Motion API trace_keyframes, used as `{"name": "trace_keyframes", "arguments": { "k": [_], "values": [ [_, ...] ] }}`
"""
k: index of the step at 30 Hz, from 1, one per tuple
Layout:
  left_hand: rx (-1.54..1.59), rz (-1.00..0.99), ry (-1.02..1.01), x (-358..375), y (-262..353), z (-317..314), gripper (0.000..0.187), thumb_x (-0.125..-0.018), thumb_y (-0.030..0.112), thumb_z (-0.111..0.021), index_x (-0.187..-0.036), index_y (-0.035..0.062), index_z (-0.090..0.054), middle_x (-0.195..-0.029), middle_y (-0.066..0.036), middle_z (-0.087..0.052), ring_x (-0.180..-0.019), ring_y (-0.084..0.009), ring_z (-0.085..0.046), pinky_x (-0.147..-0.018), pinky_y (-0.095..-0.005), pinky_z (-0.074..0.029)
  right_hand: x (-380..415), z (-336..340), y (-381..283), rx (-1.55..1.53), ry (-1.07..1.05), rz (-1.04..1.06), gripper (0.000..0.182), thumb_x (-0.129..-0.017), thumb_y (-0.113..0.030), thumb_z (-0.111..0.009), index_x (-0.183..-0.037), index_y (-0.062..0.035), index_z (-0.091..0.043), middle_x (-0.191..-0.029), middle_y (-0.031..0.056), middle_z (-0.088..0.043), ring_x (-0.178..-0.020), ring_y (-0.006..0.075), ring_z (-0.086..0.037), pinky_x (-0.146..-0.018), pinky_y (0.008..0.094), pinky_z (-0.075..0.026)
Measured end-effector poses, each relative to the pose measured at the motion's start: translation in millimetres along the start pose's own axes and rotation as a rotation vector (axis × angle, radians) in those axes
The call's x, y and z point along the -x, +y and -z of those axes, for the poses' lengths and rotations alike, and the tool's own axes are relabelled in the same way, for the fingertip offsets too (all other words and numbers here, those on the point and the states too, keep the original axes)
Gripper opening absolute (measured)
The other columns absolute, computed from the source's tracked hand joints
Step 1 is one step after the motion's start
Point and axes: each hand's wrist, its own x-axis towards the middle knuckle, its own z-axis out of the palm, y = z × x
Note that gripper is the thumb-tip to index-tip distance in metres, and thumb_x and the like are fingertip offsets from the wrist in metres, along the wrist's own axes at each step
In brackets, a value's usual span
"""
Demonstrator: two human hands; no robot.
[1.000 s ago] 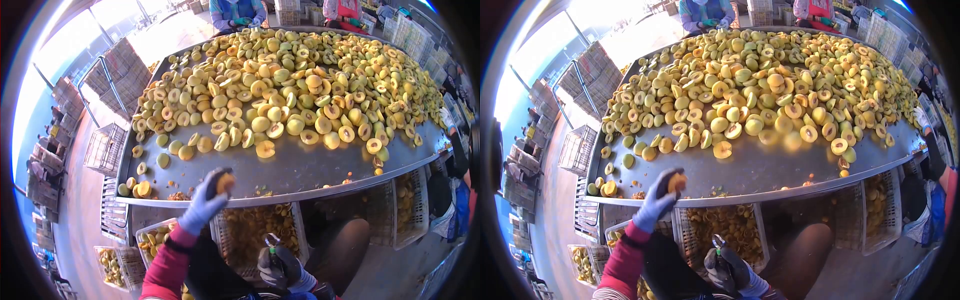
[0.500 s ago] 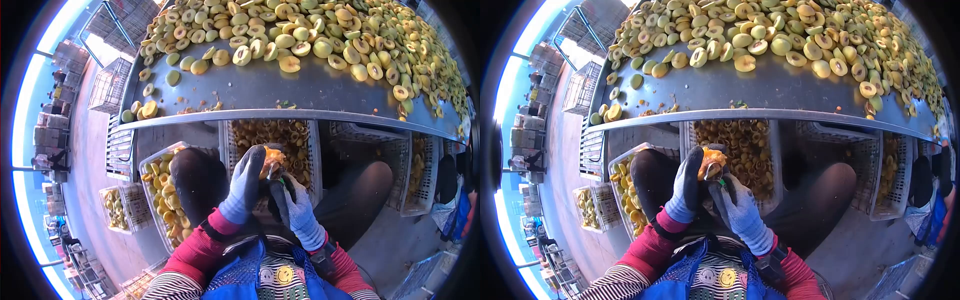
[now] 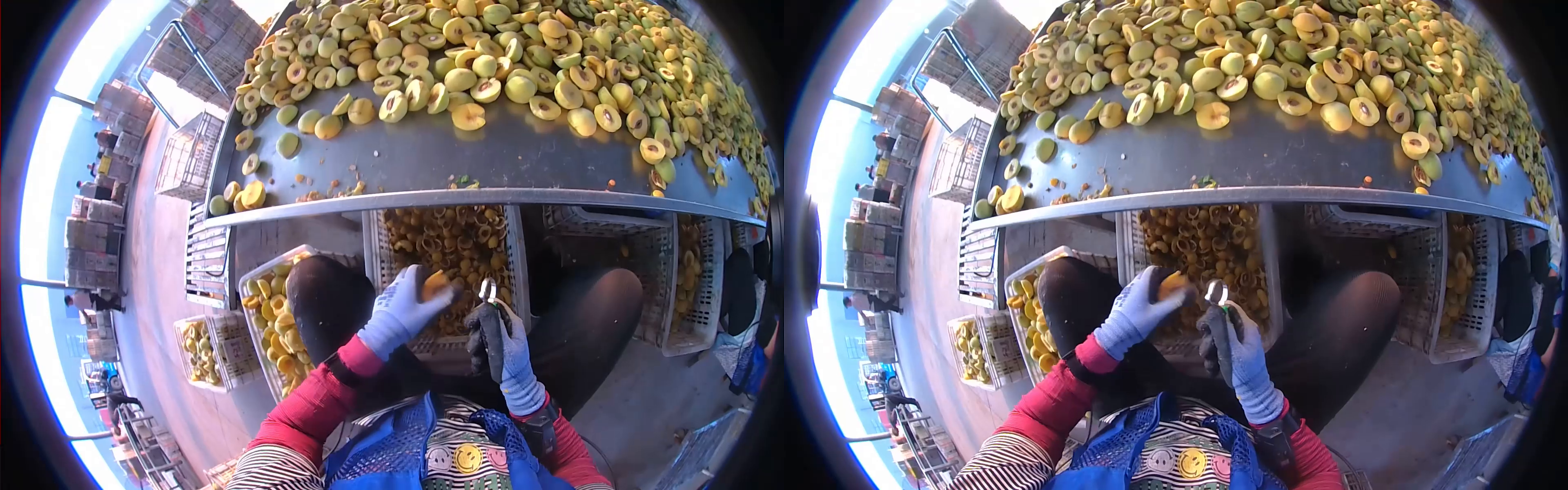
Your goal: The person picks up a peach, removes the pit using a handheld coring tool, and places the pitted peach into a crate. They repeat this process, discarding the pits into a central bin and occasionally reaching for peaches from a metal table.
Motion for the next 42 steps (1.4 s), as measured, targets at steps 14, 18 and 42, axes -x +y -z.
{"name": "trace_keyframes", "arguments": {
  "k": [14,18,42],
  "values": [
    [-0.576,-0.3,0.062,-299.0,78.8,39.3,0.05,-0.079,0.041,-0.066,-0.117,0.0103,-0.056,-0.107,-0.014,-0.064,-0.094,-0.0278,-0.065,-0.079,-0.0386,-0.051,-37.4,42.4,16.2,-0.343,-0.021,-0.105,0.037,-0.095,-0.038,-0.048,-0.097,-0.0018,-0.055,-0.061,0.0081,-0.056,-0.041,0.0164,-0.054,-0.036,0.0281,-0.046],
    [0.042,-0.371,-0.028,-244.7,87.8,40.8,0.037,-0.075,0.022,-0.074,-0.103,0.0022,-0.059,-0.08,-0.007,-0.063,-0.052,-0.0088,-0.055,-0.049,-0.0251,-0.045,-28.3,31.2,-12.3,-0.413,0.107,-0.153,0.037,-0.096,-0.038,-0.047,-0.096,-0.0012,-0.055,-0.062,0.0065,-0.055,-0.043,0.0135,-0.052,-0.037,0.0259,-0.042],
    [0.904,-0.046,0.181,4.0,68.7,-10.0,0.026,-0.094,0.02,-0.051,-0.103,-0.0024,-0.06,-0.087,-0.007,-0.062,-0.081,-0.0109,-0.055,-0.073,-0.0257,-0.045,4.3,-3.1,14.7,1.139,0.127,1.026,0.029,-0.096,-0.018,-0.051,-0.117,0.002,-0.052,-0.094,0.0142,-0.058,-0.075,0.0202,-0.06,-0.066,0.0336,-0.05]
  ]
}}
